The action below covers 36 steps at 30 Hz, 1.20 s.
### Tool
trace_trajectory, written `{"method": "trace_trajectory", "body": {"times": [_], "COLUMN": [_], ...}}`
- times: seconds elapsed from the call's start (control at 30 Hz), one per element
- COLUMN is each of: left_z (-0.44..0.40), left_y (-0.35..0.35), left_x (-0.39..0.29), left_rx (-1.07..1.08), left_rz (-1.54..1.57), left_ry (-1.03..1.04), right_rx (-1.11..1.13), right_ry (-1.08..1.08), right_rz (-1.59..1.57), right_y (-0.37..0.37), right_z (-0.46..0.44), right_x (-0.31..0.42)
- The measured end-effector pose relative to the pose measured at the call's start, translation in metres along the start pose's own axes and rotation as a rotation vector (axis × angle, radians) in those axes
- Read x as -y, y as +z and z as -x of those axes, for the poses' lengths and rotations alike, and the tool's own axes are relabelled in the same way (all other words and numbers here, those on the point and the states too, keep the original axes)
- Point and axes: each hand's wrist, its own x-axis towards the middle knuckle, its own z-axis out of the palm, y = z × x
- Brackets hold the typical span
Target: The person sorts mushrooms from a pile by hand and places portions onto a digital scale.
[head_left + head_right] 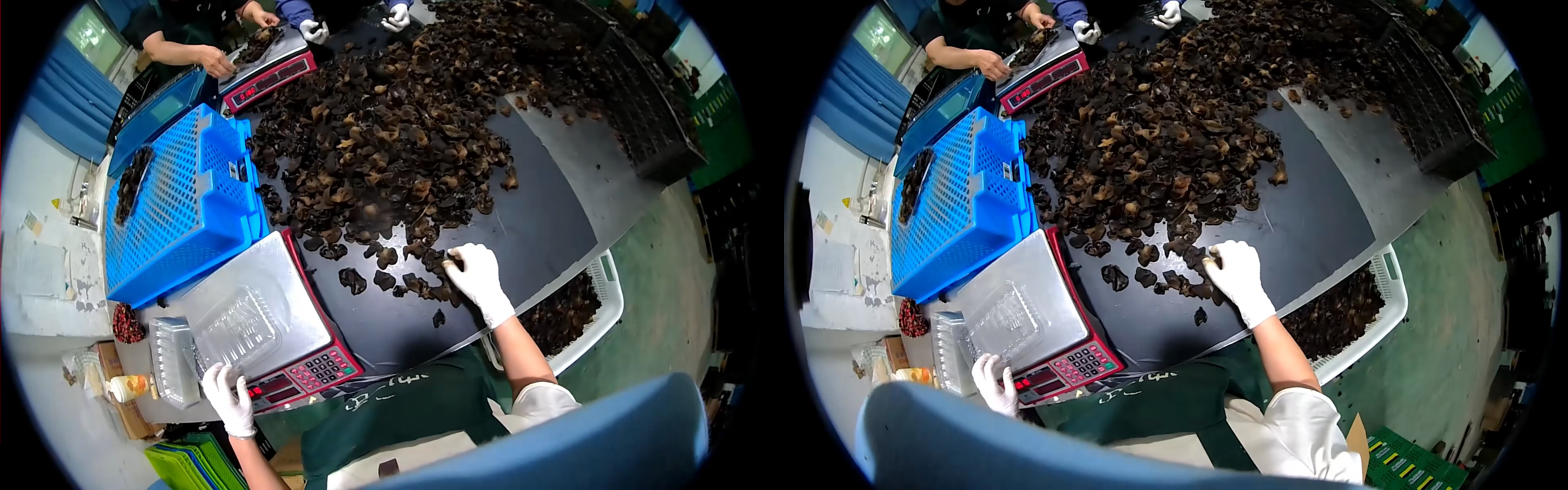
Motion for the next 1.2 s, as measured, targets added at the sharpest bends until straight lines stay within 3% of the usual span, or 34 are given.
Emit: {"method": "trace_trajectory", "body": {"times": [0.07, 0.2, 0.27, 0.3, 0.37, 0.43, 0.5, 0.57, 0.63, 0.67, 0.77, 0.83, 0.9, 0.97, 1.03, 1.1, 1.17, 1.2], "left_z": [0.001, -0.025, -0.048, -0.059, -0.076, -0.096, -0.114, -0.124, -0.124, -0.117, -0.092, -0.076, -0.049, -0.052, -0.077, -0.116, -0.133, -0.131], "left_y": [-0.005, 0.015, 0.044, 0.065, 0.119, 0.166, 0.208, 0.235, 0.251, 0.254, 0.242, 0.219, 0.214, 0.213, 0.229, 0.243, 0.257, 0.263], "left_x": [-0.031, -0.137, -0.188, -0.206, -0.22, -0.227, -0.218, -0.215, -0.219, -0.226, -0.254, -0.282, -0.289, -0.282, -0.264, -0.256, -0.247, -0.241], "left_rx": [-0.075, -0.084, 0.01, 0.051, 0.066, 0.049, -0.009, -0.042, -0.01, -0.001, -0.006, 0.133, 0.102, 0.038, -0.014, -0.108, -0.058, -0.028], "left_rz": [0.031, 0.237, 0.35, 0.412, 0.48, 0.438, 0.289, 0.101, 0.021, 0.007, 0.355, 0.501, 0.415, 0.458, 0.403, 0.413, 0.161, 0.211], "left_ry": [-0.057, -0.062, -0.025, -0.02, -0.019, -0.087, -0.133, -0.214, -0.184, -0.129, 0.125, 0.199, 0.298, 0.297, 0.16, -0.013, -0.001, 0.098], "right_rx": [0.028, 0.181, 0.214, 0.117, 0.156, 0.298, 0.614, 0.623, 0.341, 0.216, -0.05, -0.052, 0.124, 0.067, 0.058, -0.064, -0.085, 0.017], "right_ry": [-0.061, -0.11, -0.109, -0.122, 0.134, 0.221, 0.375, 0.444, 0.133, 0.047, -0.191, -0.29, -0.35, -0.47, -0.511, -0.441, -0.416, -0.461], "right_rz": [0.167, 0.155, -0.189, -0.393, -0.668, -0.55, -0.555, -0.068, 0.023, -0.083, -0.179, -0.196, -0.409, -0.455, -0.512, -0.346, -0.146, -0.15], "right_y": [0.014, 0.02, 0.012, 0.003, -0.037, -0.083, -0.123, -0.154, -0.145, -0.132, -0.075, -0.029, -0.008, 0.003, 0.006, 0.011, 0.024, 0.024], "right_z": [-0.003, -0.013, -0.017, -0.018, -0.014, -0.007, 0.009, 0.011, 0.009, 0.004, -0.006, 0.0, 0.006, 0.009, -0.016, -0.041, -0.052, -0.051], "right_x": [-0.004, -0.013, -0.023, -0.026, -0.037, -0.085, -0.143, -0.14, -0.135, -0.123, -0.086, -0.076, -0.055, -0.032, -0.02, -0.009, -0.006, -0.005]}}
